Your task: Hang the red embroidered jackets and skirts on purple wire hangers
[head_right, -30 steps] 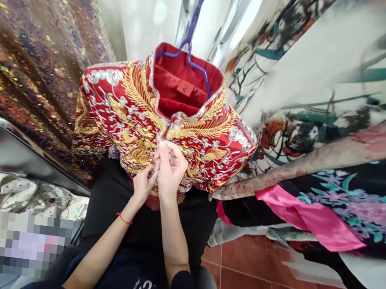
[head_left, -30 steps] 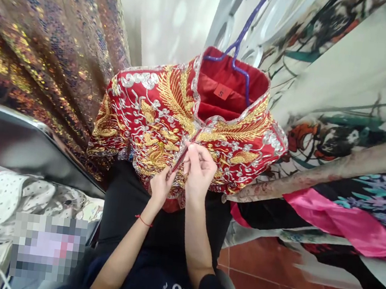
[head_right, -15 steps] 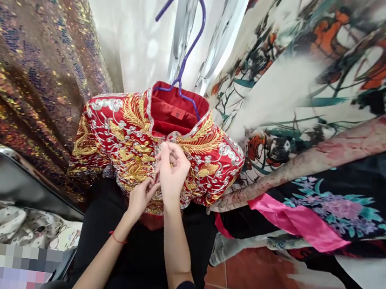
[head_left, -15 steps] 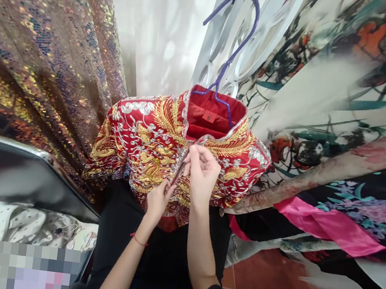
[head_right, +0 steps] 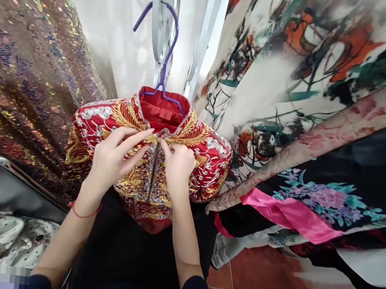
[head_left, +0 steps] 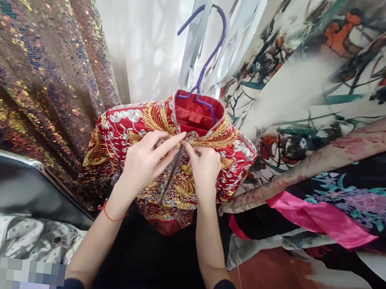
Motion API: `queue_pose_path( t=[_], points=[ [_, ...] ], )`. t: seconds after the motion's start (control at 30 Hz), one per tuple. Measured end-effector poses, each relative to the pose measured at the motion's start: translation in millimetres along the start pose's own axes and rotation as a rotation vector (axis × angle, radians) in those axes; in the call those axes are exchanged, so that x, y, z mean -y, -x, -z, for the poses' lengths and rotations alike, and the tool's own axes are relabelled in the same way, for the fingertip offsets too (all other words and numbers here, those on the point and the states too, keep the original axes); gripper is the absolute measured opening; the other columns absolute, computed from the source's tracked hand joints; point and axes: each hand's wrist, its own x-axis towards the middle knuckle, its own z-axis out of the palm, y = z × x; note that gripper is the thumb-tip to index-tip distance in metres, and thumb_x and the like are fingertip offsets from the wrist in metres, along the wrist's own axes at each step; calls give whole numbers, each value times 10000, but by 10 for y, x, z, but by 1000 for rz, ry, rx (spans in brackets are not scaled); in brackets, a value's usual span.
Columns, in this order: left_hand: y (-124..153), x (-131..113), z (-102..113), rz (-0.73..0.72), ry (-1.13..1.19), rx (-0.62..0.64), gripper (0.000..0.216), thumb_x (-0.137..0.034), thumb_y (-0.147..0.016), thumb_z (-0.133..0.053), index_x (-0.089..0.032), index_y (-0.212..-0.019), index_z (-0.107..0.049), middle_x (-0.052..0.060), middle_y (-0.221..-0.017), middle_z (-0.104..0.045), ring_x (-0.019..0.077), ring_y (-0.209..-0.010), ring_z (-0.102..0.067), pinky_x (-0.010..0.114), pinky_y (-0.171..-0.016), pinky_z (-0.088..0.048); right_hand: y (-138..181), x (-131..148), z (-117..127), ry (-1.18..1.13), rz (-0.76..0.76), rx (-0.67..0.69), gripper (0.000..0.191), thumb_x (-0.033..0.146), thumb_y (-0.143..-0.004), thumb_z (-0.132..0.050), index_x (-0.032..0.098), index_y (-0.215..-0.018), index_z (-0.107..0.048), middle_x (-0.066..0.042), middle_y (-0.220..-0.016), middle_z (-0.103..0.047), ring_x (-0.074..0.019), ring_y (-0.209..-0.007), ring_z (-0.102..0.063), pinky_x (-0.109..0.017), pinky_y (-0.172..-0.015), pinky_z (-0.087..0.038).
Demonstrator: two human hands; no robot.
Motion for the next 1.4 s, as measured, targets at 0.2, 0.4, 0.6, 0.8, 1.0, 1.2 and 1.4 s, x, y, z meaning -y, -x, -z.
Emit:
queue_pose_path(
  t=[0.2,0.4,0.6,0.8,1.0,1.2,1.4],
  points=[
    [-348,27,32,-132,-172,8,119,-264,-954,-621,-203,-942,-723,12,-801,-681,154,-745,-575,276,-587,-419,94,8,142,-43,41,60,565,642,-933,-523,213,-610,-699,8,-500,-605,-123,-503,-506,-258,-601,-326],
    [-341,193,72,-52,-51,-123,80,-313,-909,-689,-253,-938,-734,14,-823,-674,169,-795,-570,318,-743,-487,145,14,209,-77,277,-31,508,572,-951,-553,216,-608,-670,23,-498,-573,-110,-460,-451,-270,-545,-296],
    [-492,446,217,-53,-71,-5,362,-500,-777,-795,-325,-1090,-749,96,-1302,-572,308,-1257,-487,496,-1060,-450,83,-110,692,5,756,-358,184,361,-949,-614,275,-1051,-740,-65,-1005,-724,-216,-952,-643,-368,-850,-495],
    [-813,602,401,-117,20,338,393,-555,-813,-724,-248,-1057,-716,102,-1385,-567,349,-1371,-456,566,-1124,-364,-409,-87,1091,73,913,-56,283,463,-944,-596,273,-1133,-685,-101,-1273,-602,-286,-1234,-530,-482,-1018,-450],
    [-848,776,639,-63,-12,286,236,-448,-887,-670,-233,-792,-682,34,-1011,-727,283,-1241,-616,476,-1044,-418,-796,9,1107,-228,922,232,207,413,-966,-552,235,-907,-640,3,-883,-649,-147,-822,-594,-322,-813,-481],
    [-725,861,540,27,-20,69,195,-383,-830,-744,-246,-944,-663,46,-1032,-730,234,-1097,-676,396,-975,-495,-880,8,787,-502,687,179,234,446,-956,-562,262,-1100,-583,29,-825,-615,-121,-705,-557,-285,-715,-479],
    [-399,1291,266,297,181,258,600,-466,-832,-668,-191,-1348,-535,97,-1144,-718,189,-931,-678,284,-795,-531,-511,-153,733,-284,640,-68,430,422,-946,-601,236,-1320,-503,-69,-1068,-687,-218,-980,-669,-390,-902,-524]
  ],
)
